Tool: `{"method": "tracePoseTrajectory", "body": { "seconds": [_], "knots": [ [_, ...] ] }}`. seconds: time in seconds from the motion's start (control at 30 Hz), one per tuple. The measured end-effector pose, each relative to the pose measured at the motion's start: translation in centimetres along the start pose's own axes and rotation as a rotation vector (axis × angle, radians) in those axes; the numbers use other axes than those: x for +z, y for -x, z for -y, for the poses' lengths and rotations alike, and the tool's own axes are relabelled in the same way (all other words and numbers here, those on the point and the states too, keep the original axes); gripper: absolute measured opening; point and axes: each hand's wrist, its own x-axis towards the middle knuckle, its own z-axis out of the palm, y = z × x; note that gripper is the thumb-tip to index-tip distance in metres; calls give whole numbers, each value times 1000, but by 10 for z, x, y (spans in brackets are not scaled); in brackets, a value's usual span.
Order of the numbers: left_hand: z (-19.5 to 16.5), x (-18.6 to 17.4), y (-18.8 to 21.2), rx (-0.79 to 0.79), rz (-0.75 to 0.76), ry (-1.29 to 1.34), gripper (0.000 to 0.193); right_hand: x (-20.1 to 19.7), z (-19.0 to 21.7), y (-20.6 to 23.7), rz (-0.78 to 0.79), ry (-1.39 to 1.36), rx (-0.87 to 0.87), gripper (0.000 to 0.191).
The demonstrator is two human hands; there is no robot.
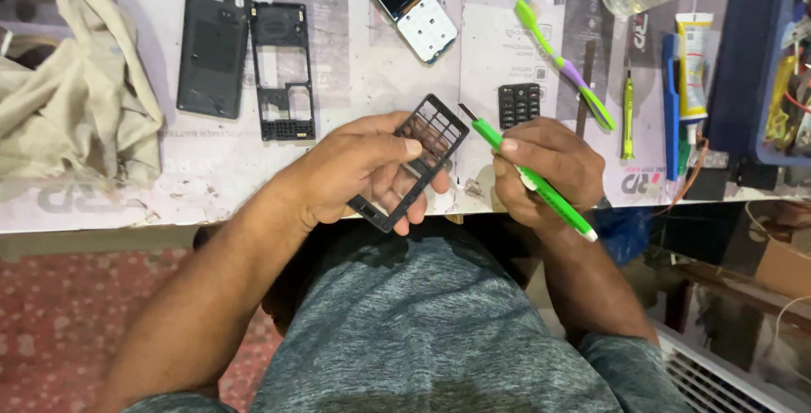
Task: The person cleans components of a disassembled mobile phone at a workbench. They brush the keypad with a toothbrush, pry at the keypad and frame with a small tool, scrape the phone frame with a marker-shaped tool, and use tweezers to work on the frame before setting the keypad down.
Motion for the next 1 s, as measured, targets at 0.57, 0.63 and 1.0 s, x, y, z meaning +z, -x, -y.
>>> {"method": "tracePoseTrajectory", "body": {
  "seconds": [0.57, 0.63, 1.0],
  "knots": [
    [-1, -10, -14, -110, 52, 37, 37, 0, -13, 16, 17, -99, 131, 30],
    [0, -11, -15, -100, 72, 45, 37, 3, -14, 16, 3, -72, 141, 31],
    [2, -12, -17, -107, 44, -42, 34, 7, -20, 8, 68, -48, 109, 31]
  ]
}}
